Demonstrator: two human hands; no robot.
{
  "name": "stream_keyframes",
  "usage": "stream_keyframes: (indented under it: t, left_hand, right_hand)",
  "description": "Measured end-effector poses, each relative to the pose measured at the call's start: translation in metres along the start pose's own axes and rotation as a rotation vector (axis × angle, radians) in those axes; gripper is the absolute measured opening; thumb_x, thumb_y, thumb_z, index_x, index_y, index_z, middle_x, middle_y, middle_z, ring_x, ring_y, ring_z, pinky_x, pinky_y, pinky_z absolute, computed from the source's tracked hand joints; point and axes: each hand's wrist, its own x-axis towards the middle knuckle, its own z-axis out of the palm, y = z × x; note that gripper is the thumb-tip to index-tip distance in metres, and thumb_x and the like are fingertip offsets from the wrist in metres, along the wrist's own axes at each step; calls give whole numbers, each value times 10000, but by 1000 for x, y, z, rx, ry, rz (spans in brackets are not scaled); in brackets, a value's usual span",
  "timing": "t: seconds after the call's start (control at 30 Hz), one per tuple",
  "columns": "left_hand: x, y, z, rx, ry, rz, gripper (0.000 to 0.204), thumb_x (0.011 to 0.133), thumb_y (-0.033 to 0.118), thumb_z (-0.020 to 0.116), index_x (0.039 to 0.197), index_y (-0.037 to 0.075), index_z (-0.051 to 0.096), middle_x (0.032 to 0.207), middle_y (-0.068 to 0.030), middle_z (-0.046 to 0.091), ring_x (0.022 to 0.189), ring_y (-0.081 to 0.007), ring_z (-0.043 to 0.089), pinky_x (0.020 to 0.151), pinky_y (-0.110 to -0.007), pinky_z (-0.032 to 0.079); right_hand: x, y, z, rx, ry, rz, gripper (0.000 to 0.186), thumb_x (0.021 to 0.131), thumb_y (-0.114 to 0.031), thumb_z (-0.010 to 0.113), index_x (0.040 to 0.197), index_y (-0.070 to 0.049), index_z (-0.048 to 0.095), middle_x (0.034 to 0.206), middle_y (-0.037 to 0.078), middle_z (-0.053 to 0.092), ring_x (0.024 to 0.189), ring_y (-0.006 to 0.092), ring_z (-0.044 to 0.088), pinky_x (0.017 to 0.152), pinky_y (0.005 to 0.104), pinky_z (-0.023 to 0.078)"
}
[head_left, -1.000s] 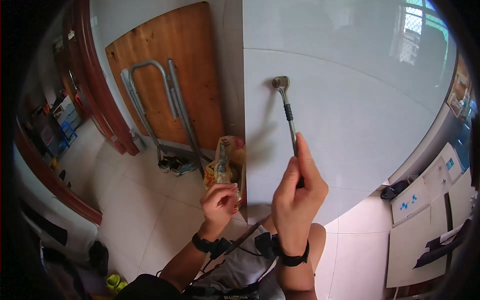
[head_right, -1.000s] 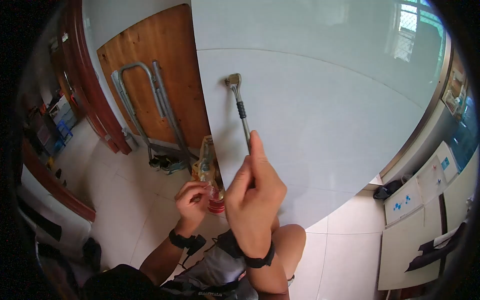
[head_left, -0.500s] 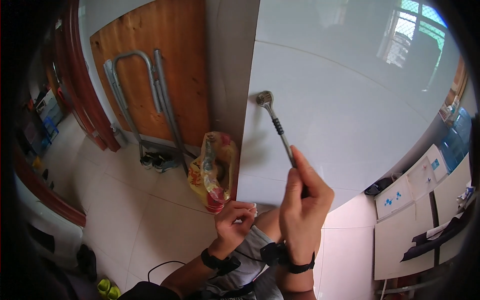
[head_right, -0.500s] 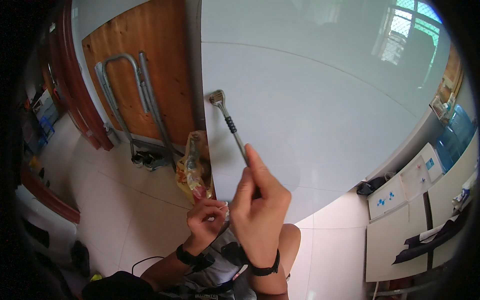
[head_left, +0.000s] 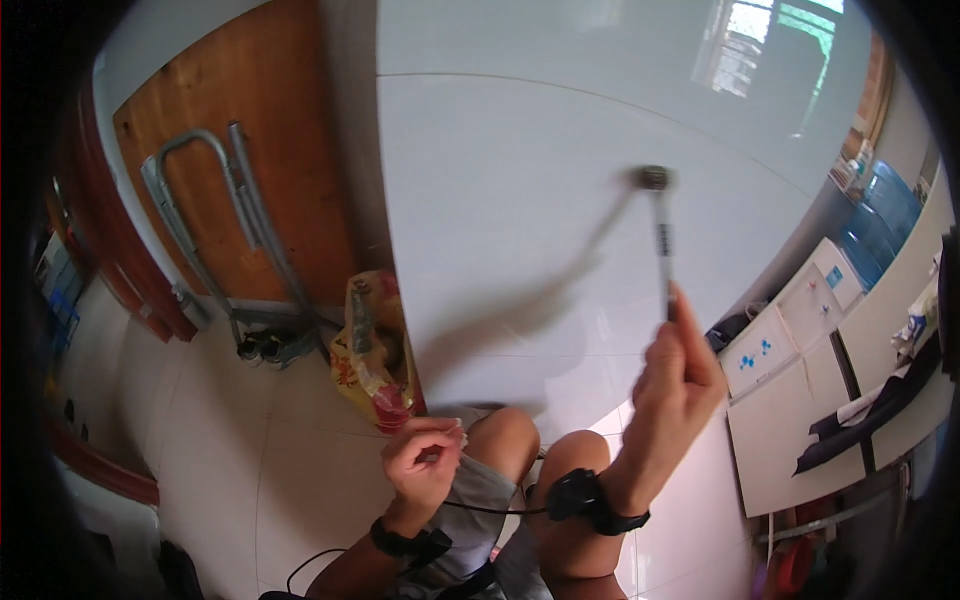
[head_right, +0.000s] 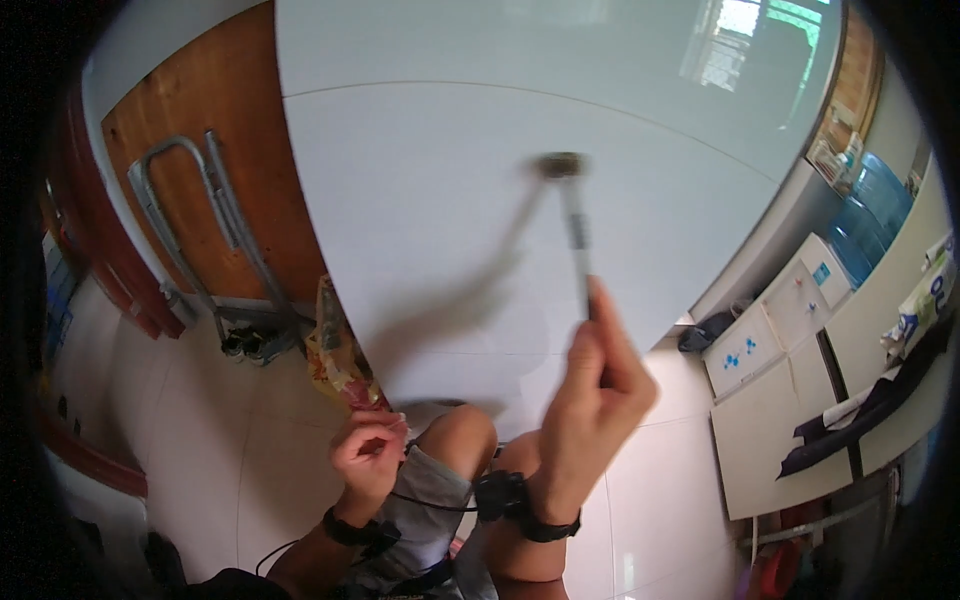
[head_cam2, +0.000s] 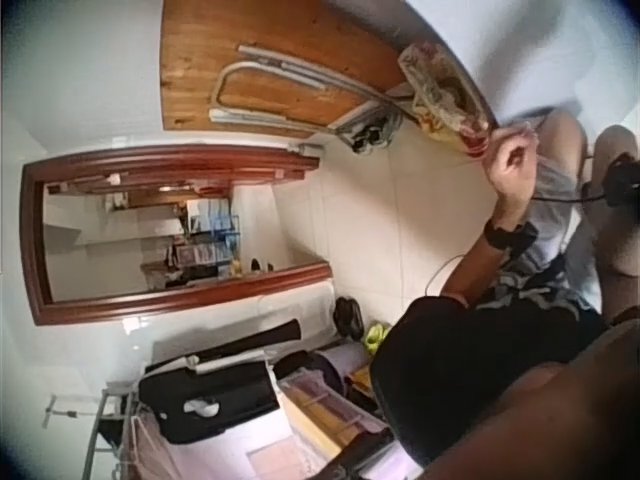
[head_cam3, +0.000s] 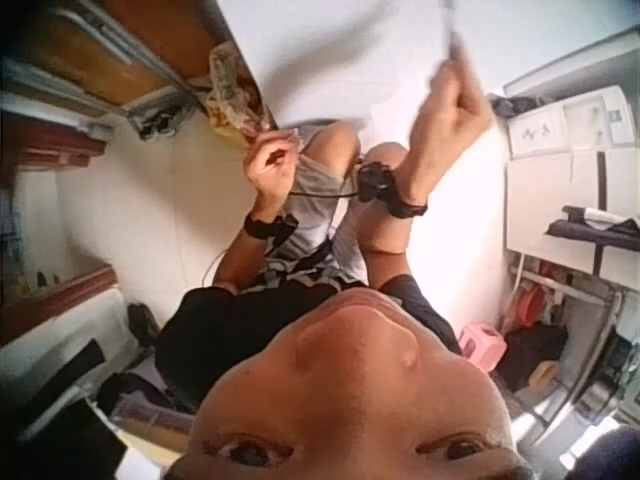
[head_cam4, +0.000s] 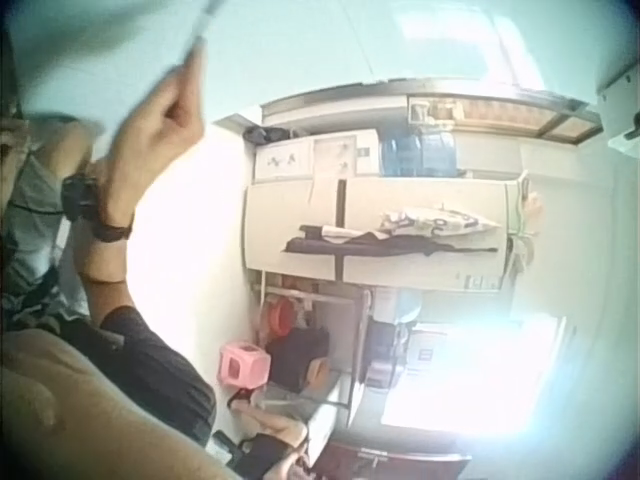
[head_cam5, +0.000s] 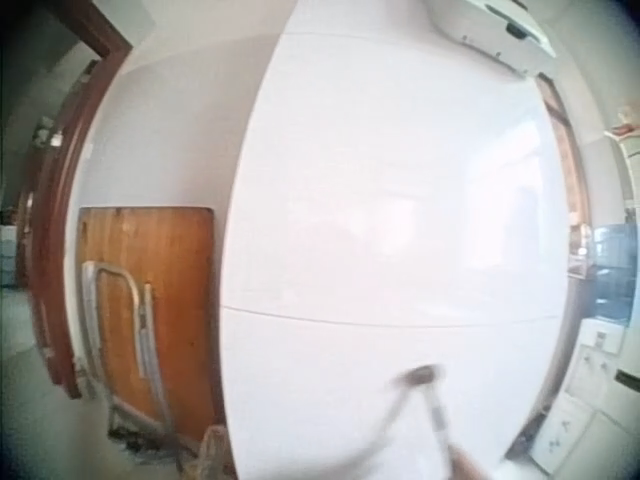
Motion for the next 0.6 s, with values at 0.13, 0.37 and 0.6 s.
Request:
stream_keyframes:
  t: [0.13, 0.37, 0.6]
  left_hand:
    - [19, 0, 15, 47, 31, 112, 196, 784, -149, 755, 807, 6, 636, 957, -110, 688, 715, -132, 668, 506, -238, 539]
    - [47, 19, 39, -65, 40, 89, 184, 813, -138, 733, 825, -3, 610, 987, -122, 671, 725, -140, 674, 502, -235, 585]
    - [32, 3, 47, 14, -48, 139, 189, 805, -137, 739, 805, -4, 605, 983, -124, 669, 729, -144, 676, 480, -244, 586]
  right_hand:
    - [13, 1, -31, -80, 53, -5, 321, 954, -9, 554, 1238, 18, 701, 692, -76, 492, 613, 19, 373, 531, 212, 240]
    - [37, 23, -54, 9, 199, 5, 324, 959, -37, 570, 1255, 32, 685, 708, -52, 505, 620, 28, 410, 540, 200, 304]
    - [27, 17, -51, 66, 21, 63, 330, 971, -55, 566, 1272, 37, 667, 655, -48, 505, 476, 6, 364, 404, 198, 260]
